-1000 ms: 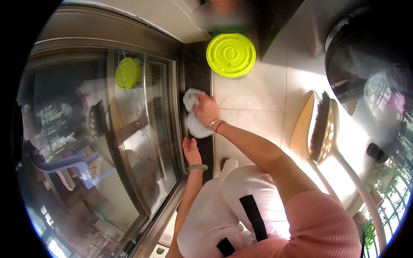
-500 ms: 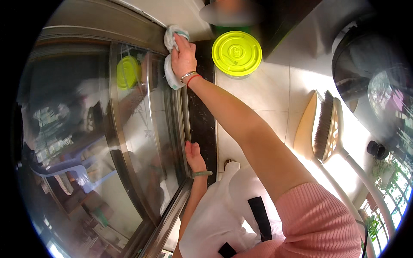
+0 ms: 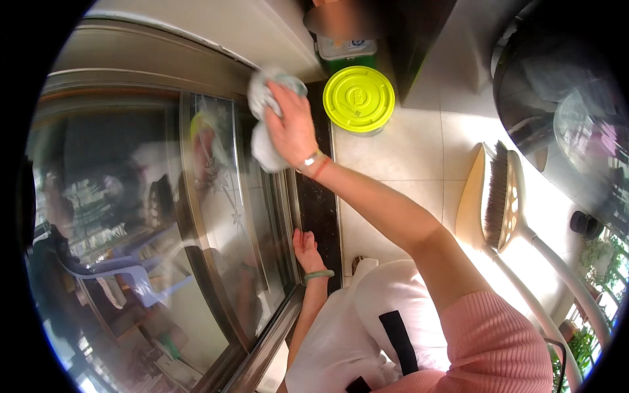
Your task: The person cleans a sliding glass door and its frame using a cloth and water from a green bucket. They wipe the glass surface and the lower track, repeatedly dipping the cloth into the bucket to rinse and wring it out. The person also moves a plastic storage unit to access the area behind it.
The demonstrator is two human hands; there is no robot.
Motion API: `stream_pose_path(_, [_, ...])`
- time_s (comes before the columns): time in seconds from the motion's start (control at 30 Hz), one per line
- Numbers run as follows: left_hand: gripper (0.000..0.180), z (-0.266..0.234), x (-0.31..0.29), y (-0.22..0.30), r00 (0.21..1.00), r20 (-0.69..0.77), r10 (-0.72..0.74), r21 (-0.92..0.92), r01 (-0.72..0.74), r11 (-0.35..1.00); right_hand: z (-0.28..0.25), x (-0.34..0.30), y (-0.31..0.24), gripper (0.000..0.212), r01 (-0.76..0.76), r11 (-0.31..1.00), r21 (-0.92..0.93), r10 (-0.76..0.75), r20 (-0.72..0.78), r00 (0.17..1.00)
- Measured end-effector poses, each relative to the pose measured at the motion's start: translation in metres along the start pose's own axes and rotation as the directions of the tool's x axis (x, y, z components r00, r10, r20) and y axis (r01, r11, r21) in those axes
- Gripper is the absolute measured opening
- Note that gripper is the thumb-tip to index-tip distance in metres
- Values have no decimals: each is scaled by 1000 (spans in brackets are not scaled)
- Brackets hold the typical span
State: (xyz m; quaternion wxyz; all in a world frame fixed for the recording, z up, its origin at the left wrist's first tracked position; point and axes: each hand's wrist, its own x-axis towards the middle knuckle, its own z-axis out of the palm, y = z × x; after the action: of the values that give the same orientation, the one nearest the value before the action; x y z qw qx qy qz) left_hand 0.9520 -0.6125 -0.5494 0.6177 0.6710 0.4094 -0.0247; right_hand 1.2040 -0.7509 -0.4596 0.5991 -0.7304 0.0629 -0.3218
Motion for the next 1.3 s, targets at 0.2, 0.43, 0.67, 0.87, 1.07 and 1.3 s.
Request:
stream_pose_path(0.2, [55,5,-6,4,1000,28,13,-40,-12,999,42,57,-17,44,124,992,40,-124,0,992])
stream_pose_path(0.43, [55,13,-7,2,999,35,-30,-51,32,998,18,-55,127,42,-359,844,-399,496,323,806])
stream_pose_path(0.67, [55,-1,-8,13,999,40,-14,-43,15,999,34,-28,89,45,-41,719,-693,166,113,980])
stream_pose_path(0.87, [53,5,-11,4,997,70,35,11,-36,999,42,-18,123,31,225,468,-855,237,366,900])
stream_pose_path(1.07, [49,-7,-4,-9,997,1,82,51,-81,995,2,-98,87,41,430,530,-731,237,614,753])
stream_pose_path(1.3, [64,-12,-20,-6,968,-103,-231,6,233,972,-97,-237,20,30,516,854,-73,-53,972,227])
